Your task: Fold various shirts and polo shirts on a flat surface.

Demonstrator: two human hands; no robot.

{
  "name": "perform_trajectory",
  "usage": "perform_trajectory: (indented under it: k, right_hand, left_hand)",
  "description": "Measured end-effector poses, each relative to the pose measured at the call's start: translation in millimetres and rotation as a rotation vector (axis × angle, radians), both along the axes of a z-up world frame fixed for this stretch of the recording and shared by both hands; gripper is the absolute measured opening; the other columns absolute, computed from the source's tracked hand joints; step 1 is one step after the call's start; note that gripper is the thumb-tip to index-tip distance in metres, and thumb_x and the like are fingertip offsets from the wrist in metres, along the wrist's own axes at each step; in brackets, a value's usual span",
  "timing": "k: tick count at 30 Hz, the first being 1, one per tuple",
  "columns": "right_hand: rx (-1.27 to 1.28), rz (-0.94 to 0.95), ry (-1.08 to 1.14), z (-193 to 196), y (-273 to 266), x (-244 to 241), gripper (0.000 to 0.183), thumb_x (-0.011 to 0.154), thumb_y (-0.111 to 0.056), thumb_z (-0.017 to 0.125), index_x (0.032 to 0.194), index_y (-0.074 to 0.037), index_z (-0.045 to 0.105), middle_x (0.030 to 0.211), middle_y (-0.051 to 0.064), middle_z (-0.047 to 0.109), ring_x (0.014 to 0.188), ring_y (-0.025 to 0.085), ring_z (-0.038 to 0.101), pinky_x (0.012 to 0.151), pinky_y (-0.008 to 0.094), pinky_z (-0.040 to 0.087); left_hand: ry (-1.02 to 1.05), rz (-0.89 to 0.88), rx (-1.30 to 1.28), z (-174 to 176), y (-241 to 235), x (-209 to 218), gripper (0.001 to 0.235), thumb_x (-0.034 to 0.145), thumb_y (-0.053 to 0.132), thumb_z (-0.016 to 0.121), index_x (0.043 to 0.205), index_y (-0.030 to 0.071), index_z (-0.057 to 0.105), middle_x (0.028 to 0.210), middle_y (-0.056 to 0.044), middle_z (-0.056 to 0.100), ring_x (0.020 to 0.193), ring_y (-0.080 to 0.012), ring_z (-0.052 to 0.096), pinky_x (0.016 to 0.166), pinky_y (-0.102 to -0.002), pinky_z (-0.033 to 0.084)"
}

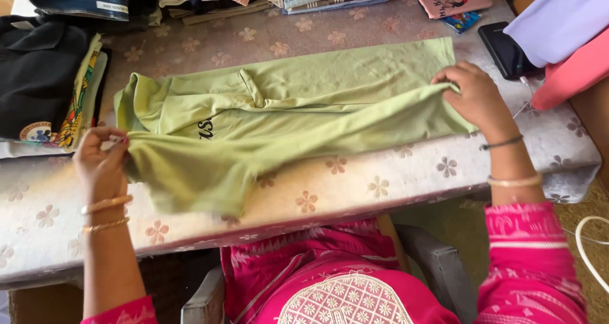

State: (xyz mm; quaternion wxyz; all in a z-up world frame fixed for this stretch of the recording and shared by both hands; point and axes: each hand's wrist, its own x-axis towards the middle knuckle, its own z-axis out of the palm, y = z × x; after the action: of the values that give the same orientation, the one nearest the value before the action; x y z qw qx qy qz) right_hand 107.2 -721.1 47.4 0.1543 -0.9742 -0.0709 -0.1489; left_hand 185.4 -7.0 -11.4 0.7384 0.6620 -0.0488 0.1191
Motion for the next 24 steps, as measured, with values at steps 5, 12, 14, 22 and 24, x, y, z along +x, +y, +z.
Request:
perform_trajectory:
  k: [5,12,14,22,24]
  right_hand:
    - [0.184,-0.055,-0.089,-27,-17,21,0.025,0.088,0.000,0.071,0.112,-0.007,0.071,0.106,0.013,0.069,0.098,0.025,0.066,0.089,0.035,0.052]
    - [0.693,-0.009,-0.160,-54,-43,19,0.031,0.089,0.009,0.072,0.119,0.000,0.066,0.112,-0.002,0.068,0.098,0.005,0.060,0.089,0.020,0.050]
    - [0.812,-0.016,-0.149,-61,-49,22,0.028,0.094,0.008,0.073,0.120,-0.001,0.067,0.108,-0.003,0.067,0.094,0.003,0.059,0.084,0.018,0.047]
    - [0.997,-0.083,-0.115,-55,-42,18,0.017,0.102,0.002,0.072,0.118,-0.003,0.069,0.101,-0.005,0.066,0.084,0.000,0.054,0.074,0.015,0.041]
    - [0.960,-0.074,-0.138,-53,-39,18,0.012,0.105,0.001,0.071,0.117,-0.002,0.069,0.103,-0.006,0.066,0.088,-0.001,0.054,0.079,0.016,0.043]
  left_hand:
    - [-0.017,-0.036,0.202,15,-26,-11,0.024,0.092,-0.007,0.069,0.113,0.003,0.062,0.118,-0.010,0.061,0.103,-0.0134,0.065,0.091,-0.022,0.059]
    - [-0.351,-0.351,1.343,51,-77,-86,0.072,0.049,0.040,0.091,0.116,0.021,0.071,0.136,-0.011,0.051,0.125,-0.0328,0.040,0.104,-0.049,0.032]
    - [-0.303,-0.335,1.357,58,-85,-95,0.065,0.053,0.037,0.091,0.114,0.020,0.072,0.128,-0.009,0.055,0.123,-0.0333,0.044,0.103,-0.049,0.033]
    - [-0.131,-0.406,1.597,69,-85,-64,0.012,0.083,0.025,0.079,0.089,0.016,0.074,0.080,0.000,0.071,0.087,-0.0207,0.065,0.088,-0.037,0.051]
    - [-0.092,-0.295,1.191,97,-88,-50,0.015,0.087,0.016,0.072,0.099,0.008,0.073,0.073,-0.007,0.070,0.061,-0.0215,0.068,0.059,-0.036,0.054]
